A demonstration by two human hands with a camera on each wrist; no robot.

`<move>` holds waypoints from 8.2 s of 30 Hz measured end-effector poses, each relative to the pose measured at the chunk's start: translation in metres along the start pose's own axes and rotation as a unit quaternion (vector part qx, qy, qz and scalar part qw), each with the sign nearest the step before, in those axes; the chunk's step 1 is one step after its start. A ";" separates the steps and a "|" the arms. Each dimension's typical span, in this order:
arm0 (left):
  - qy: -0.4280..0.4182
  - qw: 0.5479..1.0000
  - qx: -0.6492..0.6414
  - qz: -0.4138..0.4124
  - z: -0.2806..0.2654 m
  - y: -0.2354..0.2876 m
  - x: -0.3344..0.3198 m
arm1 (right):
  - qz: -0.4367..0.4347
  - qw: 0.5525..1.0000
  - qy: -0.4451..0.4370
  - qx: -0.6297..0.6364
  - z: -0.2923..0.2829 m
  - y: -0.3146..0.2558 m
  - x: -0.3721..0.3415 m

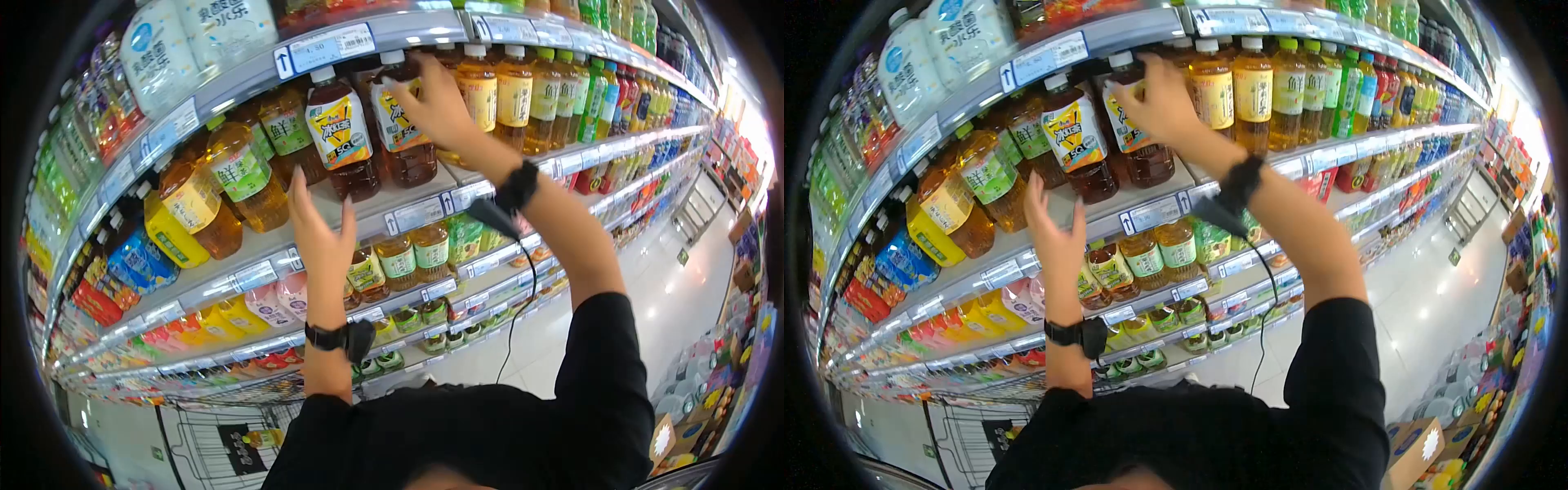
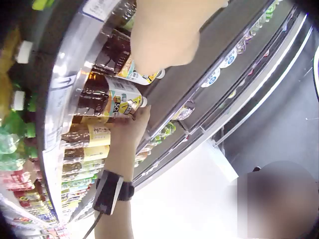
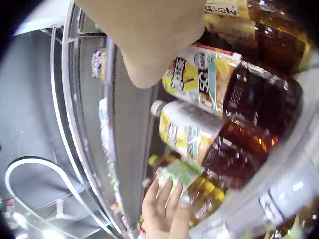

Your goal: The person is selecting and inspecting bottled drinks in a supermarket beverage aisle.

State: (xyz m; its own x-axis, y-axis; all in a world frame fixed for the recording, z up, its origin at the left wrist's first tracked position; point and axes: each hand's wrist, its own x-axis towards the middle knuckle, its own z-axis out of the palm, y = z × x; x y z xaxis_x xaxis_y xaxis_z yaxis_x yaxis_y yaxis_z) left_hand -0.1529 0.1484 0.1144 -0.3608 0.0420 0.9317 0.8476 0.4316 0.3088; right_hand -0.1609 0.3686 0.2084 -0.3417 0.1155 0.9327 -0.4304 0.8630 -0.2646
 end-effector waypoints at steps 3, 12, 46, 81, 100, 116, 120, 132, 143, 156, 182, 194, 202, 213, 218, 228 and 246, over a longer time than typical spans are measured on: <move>-0.023 0.999 -0.011 -0.022 -0.022 0.011 -0.063 | -0.015 1.000 0.013 0.015 -0.036 -0.040 -0.070; -0.814 0.497 -0.190 -0.233 -0.111 -0.009 -0.557 | 0.204 0.768 -0.557 0.241 -0.023 -0.070 -0.457; -0.061 0.521 0.082 -0.848 -0.624 0.078 -0.669 | 0.297 0.376 -0.840 0.254 0.127 -0.500 -0.727; -0.023 0.461 -0.032 -0.886 -0.670 -0.347 -0.564 | 0.192 0.549 -0.810 0.080 0.503 -0.642 -0.611; -0.270 0.463 0.033 -0.844 -0.679 -0.376 -0.596 | 0.085 0.532 -0.840 -0.054 0.544 -0.675 -0.654; -0.268 0.492 0.073 -0.825 -0.679 -0.349 -0.573 | -0.095 0.593 -0.796 -0.071 0.532 -0.650 -0.701; -0.266 0.477 0.083 -0.833 -0.673 -0.361 -0.558 | 0.051 0.587 -0.806 -0.048 0.511 -0.639 -0.671; -0.022 0.358 -0.292 -0.887 -0.655 -0.277 -0.510 | 0.109 0.775 -0.622 -0.014 0.336 -0.623 -0.539; -0.012 0.191 -0.607 -0.771 -0.587 -0.123 -0.461 | -0.113 0.894 -0.406 0.154 0.114 -0.664 -0.392; -0.373 0.219 -0.580 -0.690 -0.588 -0.028 -0.428 | 0.103 0.939 -0.311 0.101 -0.012 -0.658 -0.422; -0.497 0.342 -0.607 -0.518 -0.475 0.029 -0.354 | 0.188 0.971 0.131 -0.073 -0.147 -0.620 -0.420; -0.374 0.329 -0.644 -0.580 -0.501 0.035 -0.383 | 0.223 0.972 0.001 -0.074 -0.136 -0.622 -0.418; -0.308 0.373 -0.605 -0.632 -0.506 0.056 -0.369 | 0.108 0.992 0.048 -0.041 -0.143 -0.626 -0.421; -0.374 0.343 -0.627 -0.591 -0.521 0.049 -0.388 | 0.230 0.968 0.027 -0.098 -0.148 -0.641 -0.422; -0.410 0.347 -0.624 -0.568 -0.535 0.055 -0.382 | 0.244 0.966 0.030 -0.077 -0.152 -0.643 -0.422; -0.382 0.572 -0.568 -0.452 -0.565 0.043 -0.317 | 0.221 0.971 -0.046 -0.080 -0.165 -0.639 -0.427; -0.338 0.590 -0.615 -0.400 -0.580 0.034 -0.305 | 0.115 0.987 -0.047 0.101 -0.167 -0.645 -0.388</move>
State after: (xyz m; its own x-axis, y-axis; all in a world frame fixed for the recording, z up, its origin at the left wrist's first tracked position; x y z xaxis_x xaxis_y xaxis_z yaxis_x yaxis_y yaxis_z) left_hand 0.2115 -0.3719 -0.0482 -0.5575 0.7968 0.2330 -0.2080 -0.4058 0.8900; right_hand 0.3890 -0.1503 0.0576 -0.5212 0.2430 0.8181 -0.4866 0.7029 -0.5188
